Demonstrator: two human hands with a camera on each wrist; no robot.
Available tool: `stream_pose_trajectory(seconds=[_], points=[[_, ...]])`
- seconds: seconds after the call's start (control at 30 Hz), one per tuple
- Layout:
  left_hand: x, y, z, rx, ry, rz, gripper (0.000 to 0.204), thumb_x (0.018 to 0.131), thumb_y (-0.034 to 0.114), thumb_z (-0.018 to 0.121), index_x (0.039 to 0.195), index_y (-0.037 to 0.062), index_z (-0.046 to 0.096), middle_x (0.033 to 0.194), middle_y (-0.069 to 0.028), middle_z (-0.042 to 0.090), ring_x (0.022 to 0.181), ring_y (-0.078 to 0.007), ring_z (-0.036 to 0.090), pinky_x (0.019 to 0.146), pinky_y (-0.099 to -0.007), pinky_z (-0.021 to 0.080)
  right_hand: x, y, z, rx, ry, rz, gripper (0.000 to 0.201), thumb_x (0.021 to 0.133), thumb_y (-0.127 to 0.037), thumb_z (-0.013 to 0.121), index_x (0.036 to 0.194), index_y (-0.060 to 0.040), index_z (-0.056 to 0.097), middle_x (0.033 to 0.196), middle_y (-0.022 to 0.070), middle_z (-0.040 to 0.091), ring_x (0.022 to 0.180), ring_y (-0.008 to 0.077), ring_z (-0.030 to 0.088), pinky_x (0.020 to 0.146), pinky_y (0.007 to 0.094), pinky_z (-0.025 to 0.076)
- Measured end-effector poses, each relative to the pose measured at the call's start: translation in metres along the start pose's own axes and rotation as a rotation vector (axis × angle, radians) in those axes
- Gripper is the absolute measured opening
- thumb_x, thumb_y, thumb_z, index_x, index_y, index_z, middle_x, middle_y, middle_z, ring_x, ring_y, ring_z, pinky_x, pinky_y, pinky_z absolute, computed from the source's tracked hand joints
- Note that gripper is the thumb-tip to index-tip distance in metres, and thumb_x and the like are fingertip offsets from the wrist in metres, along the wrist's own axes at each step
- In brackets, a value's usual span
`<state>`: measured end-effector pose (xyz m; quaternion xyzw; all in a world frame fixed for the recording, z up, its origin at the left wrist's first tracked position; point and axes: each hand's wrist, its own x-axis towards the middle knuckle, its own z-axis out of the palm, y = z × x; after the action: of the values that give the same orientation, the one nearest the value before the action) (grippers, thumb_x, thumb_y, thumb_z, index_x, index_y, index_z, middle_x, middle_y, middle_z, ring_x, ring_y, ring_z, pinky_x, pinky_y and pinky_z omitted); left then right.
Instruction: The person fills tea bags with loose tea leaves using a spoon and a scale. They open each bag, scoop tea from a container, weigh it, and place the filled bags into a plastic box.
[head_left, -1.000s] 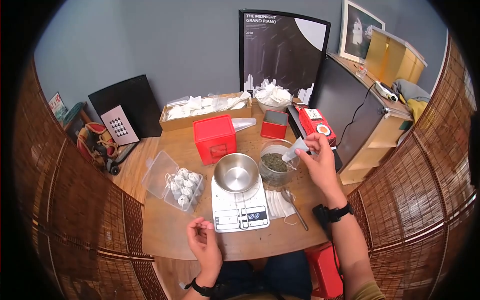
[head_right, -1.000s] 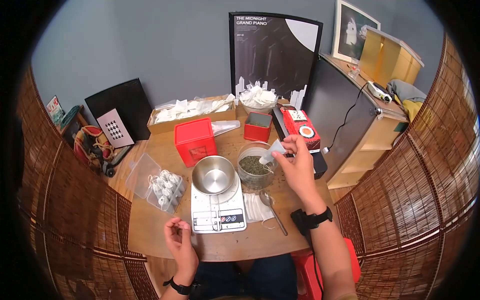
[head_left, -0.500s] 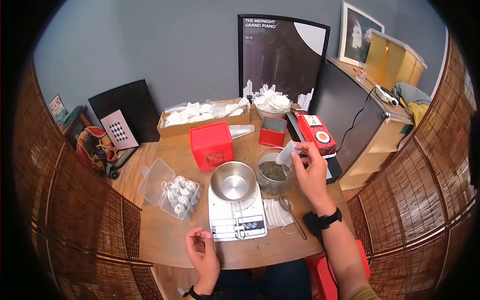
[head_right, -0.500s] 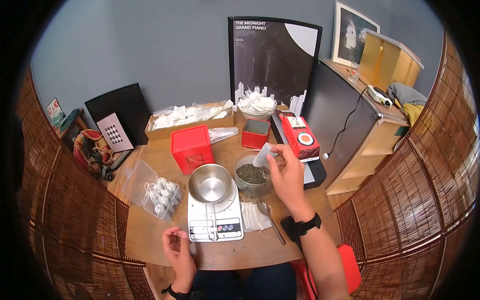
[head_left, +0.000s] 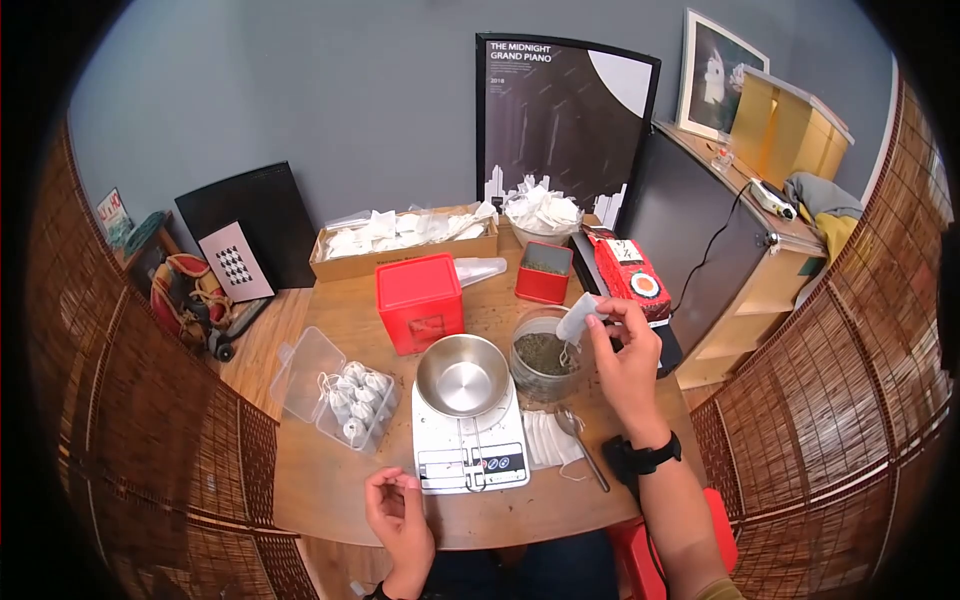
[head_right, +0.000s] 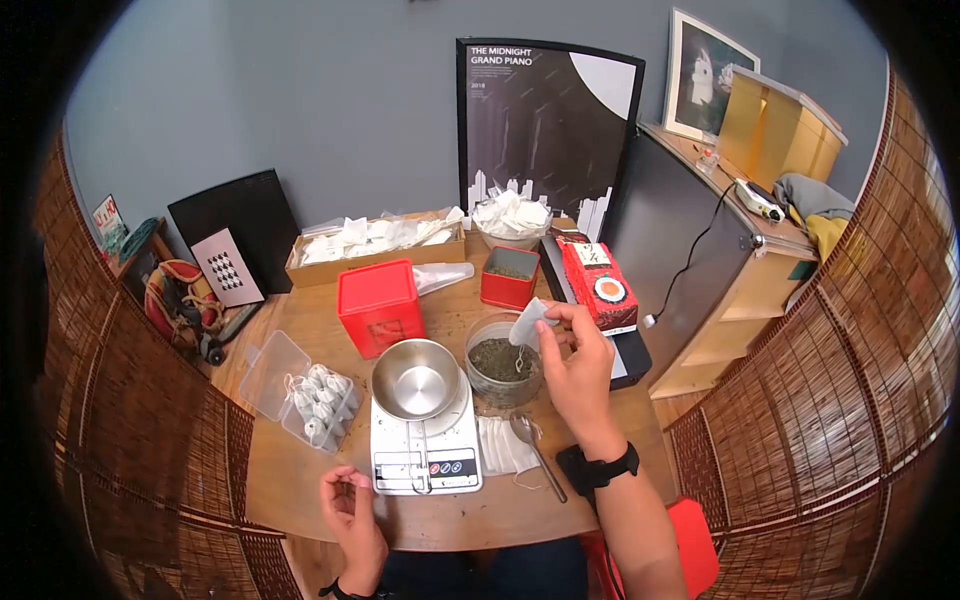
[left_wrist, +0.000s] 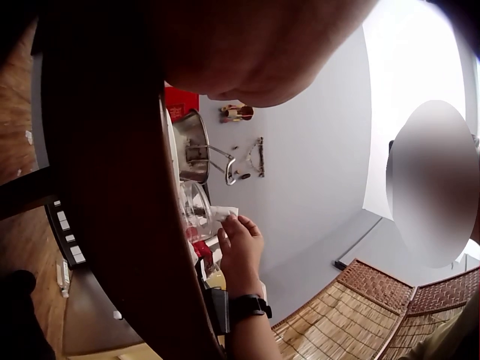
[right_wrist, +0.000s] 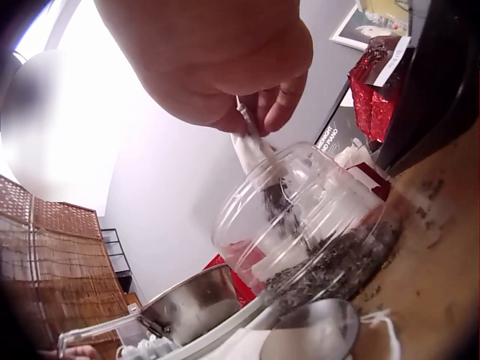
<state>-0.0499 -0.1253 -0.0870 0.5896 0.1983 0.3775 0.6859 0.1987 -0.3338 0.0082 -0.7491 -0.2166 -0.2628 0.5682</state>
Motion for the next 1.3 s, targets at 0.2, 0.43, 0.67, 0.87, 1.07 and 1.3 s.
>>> stream_pose_trajectory(seconds=[0.2, 0.43, 0.67, 0.87, 1.07, 1.3], points=[[0.0, 0.001, 0.0, -0.001, -0.001, 0.002, 0.025, 0.103, -0.004, 0.068, 0.125, 0.0017, 0.059, 0.105, -0.0037, 0.061, 0.095, -0.0101, 0.056, 0.087, -0.0246, 0.045, -0.002, 0.001, 0.002, 0.032, -0.013, 0.035, 0.015, 0.098, -0.002, 0.076, 0.108, 0.0047, 0.069, 0.103, 0.0122, 0.079, 0.082, 0.0156, 0.075, 0.073, 0.0306, 0.059], [-0.003, 0.0, 0.001, 0.034, 0.006, 0.021, 0.023, 0.104, -0.001, 0.068, 0.125, 0.0016, 0.059, 0.106, -0.0033, 0.061, 0.096, -0.0097, 0.056, 0.087, -0.0246, 0.045, -0.001, 0.004, -0.005, -0.048, -0.162, 0.034, 0.015, 0.096, -0.005, 0.078, 0.105, 0.0027, 0.07, 0.094, 0.0104, 0.078, 0.076, 0.0175, 0.073, 0.074, 0.0316, 0.059], [-0.006, 0.002, 0.002, 0.069, -0.011, 0.053, 0.023, 0.105, 0.0, 0.067, 0.126, 0.0014, 0.059, 0.106, -0.0035, 0.06, 0.096, -0.01, 0.056, 0.087, -0.025, 0.045, -0.006, 0.002, -0.005, -0.101, -0.161, 0.081, 0.014, 0.094, -0.008, 0.08, 0.101, 0.0008, 0.071, 0.095, 0.0138, 0.077, 0.076, 0.023, 0.073, 0.071, 0.036, 0.056], [-0.008, 0.0, 0.001, 0.135, -0.034, 0.098, 0.022, 0.106, 0.001, 0.067, 0.126, 0.0023, 0.059, 0.108, -0.0024, 0.062, 0.096, -0.0092, 0.057, 0.088, -0.0247, 0.046, -0.006, -0.012, -0.007, -0.201, -0.079, -0.083, 0.013, 0.092, -0.006, 0.08, 0.1, -0.0004, 0.071, 0.09, 0.0131, 0.074, 0.077, 0.0295, 0.069, 0.071, 0.0395, 0.053], [-0.008, 0.0, 0.0, 0.119, -0.056, 0.102, 0.022, 0.106, 0.001, 0.067, 0.126, 0.0024, 0.06, 0.106, -0.0017, 0.062, 0.096, -0.0088, 0.057, 0.088, -0.0241, 0.046, -0.002, -0.017, -0.01, -0.122, -0.174, 0.002, 0.009, 0.094, -0.002, 0.076, 0.099, -0.0005, 0.069, 0.092, 0.0139, 0.073, 0.078, 0.0306, 0.068, 0.07, 0.0396, 0.052], [-0.009, 0.004, 0.002, 0.105, -0.052, 0.068, 0.019, 0.104, 0.0, 0.068, 0.123, 0.0, 0.062, 0.104, -0.0024, 0.063, 0.095, -0.0092, 0.056, 0.087, -0.0251, 0.046, 0.004, -0.017, -0.011, -0.189, -0.31, -0.052, 0.007, 0.093, -0.001, 0.074, 0.099, 0.0011, 0.071, 0.097, 0.0153, 0.074, 0.085, 0.0331, 0.07, 0.076, 0.0403, 0.054]])
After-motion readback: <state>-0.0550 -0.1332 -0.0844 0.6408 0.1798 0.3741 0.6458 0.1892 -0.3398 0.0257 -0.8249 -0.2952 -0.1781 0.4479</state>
